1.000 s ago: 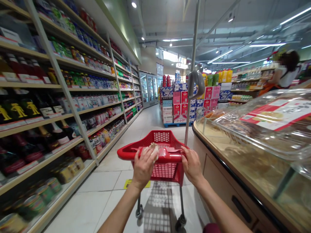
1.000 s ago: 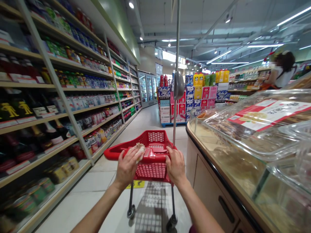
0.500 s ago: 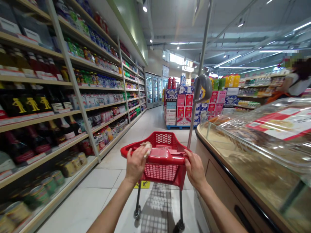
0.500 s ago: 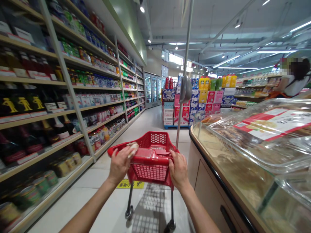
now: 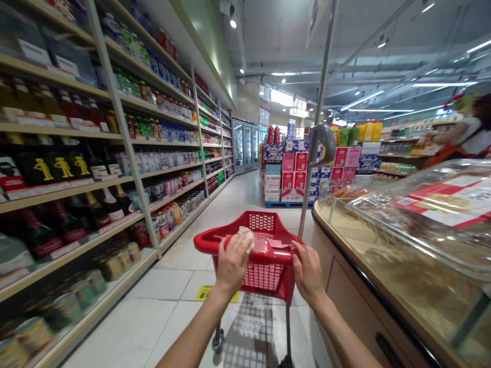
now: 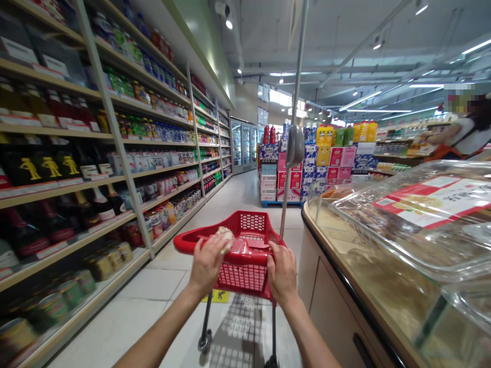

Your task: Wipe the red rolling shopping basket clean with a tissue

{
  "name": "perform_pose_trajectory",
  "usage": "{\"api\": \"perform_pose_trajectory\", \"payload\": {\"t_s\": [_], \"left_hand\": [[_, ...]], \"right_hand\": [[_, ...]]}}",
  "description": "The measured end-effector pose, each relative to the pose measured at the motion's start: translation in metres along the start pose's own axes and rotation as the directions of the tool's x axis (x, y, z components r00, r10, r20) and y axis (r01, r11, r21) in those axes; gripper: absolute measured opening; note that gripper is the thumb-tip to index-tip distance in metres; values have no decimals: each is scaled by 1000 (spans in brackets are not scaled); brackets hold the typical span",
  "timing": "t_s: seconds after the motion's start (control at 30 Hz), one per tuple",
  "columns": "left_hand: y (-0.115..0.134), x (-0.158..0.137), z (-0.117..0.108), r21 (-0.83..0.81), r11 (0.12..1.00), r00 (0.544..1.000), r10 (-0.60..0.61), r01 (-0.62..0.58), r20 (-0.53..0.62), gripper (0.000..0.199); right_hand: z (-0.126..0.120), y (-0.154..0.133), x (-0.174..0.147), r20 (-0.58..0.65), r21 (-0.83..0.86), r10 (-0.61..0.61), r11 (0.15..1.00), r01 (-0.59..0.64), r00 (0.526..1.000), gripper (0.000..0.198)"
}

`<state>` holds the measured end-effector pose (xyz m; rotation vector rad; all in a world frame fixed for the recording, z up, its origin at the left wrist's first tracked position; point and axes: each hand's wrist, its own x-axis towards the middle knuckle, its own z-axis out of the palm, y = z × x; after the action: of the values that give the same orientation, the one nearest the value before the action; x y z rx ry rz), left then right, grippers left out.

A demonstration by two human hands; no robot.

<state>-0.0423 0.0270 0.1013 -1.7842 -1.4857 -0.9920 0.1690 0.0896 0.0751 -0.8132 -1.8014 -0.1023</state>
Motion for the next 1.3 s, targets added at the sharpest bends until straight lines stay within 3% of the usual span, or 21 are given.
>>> {"api": "perform_pose_trajectory", "payload": {"t_s": [0.1, 0.13, 0.23, 0.3, 0.47, 0.5, 0.57, 0.63, 0.67, 0.7, 0.83, 0.9, 0.97, 1.03, 1.07, 1.1, 1.23, 1.3], "left_hand": [[6, 0, 0, -50, 987, 987, 155, -153, 49, 35], [3, 0, -1, -39, 991, 991, 127, -125, 48, 35], [-9, -2, -5, 27, 993, 993, -115, 115, -3, 33], [-8, -3, -4, 31, 985, 986, -167, 167, -18, 32], [19, 2, 2, -97, 987, 987, 135, -127, 82, 35], [18, 5, 2, -102, 989, 989, 117, -107, 93, 35], [11, 11, 1, -69, 996, 994, -54, 61, 91, 32], [5, 18, 0, -31, 971, 969, -233, 236, 78, 28], [7, 20, 1, -26, 965, 963, -257, 260, 85, 27], [11, 22, 2, -35, 973, 969, -224, 229, 107, 26], [28, 20, 5, -122, 990, 980, 91, -70, 177, 33], [16, 14, 2, -100, 993, 984, 73, -57, 164, 33], [-9, 5, -3, -27, 996, 990, -76, 80, 115, 31], [-31, -3, -7, 51, 965, 966, -257, 257, -7, 30], [-37, -7, -8, 67, 958, 960, -277, 279, -40, 30], [-40, -10, -9, 73, 964, 966, -252, 255, -47, 31], [-37, -16, -12, 42, 999, 997, 20, -24, 71, 38], [-42, -18, -14, 93, 995, 999, -41, 38, 33, 37]], "right_hand": [[-1, 0, 0, 18, 6, -5, 1000, 5, 1000, 32], [-2, 0, 0, 37, 14, -10, 1000, 10, 999, 32], [-2, -2, 1, 53, 29, -13, 1000, 11, 998, 32], [-1, -3, 1, 21, 21, -4, 1000, 3, 1000, 32], [0, 0, 0, 14, 8, -10, 1000, 10, 1000, 32], [-1, 1, 0, 29, 11, -13, 1000, 13, 999, 32], [-2, 2, 0, 45, 14, -15, 1000, 14, 999, 32], [-2, 1, 0, 34, 13, -10, 1000, 9, 999, 31], [-1, 1, 0, 21, 10, -6, 1000, 6, 1000, 31], [0, 0, 0, 9, 7, -3, 1000, 3, 1000, 31], [-1, 1, -1, 5, 1, -16, 1000, 16, 1000, 32], [-4, 1, 0, 29, 11, -25, 1000, 24, 999, 32], [-6, 0, 1, 44, 22, -25, 999, 24, 999, 32], [-5, -2, 1, 38, 26, -19, 1000, 18, 999, 32], [-4, -3, 1, 26, 24, -13, 1000, 12, 1000, 31], [-3, -3, 0, 12, 20, -5, 1000, 5, 1000, 32], [-1, -1, -1, -6, 6, 5, 1000, -5, 1000, 32], [-2, -1, -1, 23, 17, -6, 1000, 6, 1000, 32]]}}
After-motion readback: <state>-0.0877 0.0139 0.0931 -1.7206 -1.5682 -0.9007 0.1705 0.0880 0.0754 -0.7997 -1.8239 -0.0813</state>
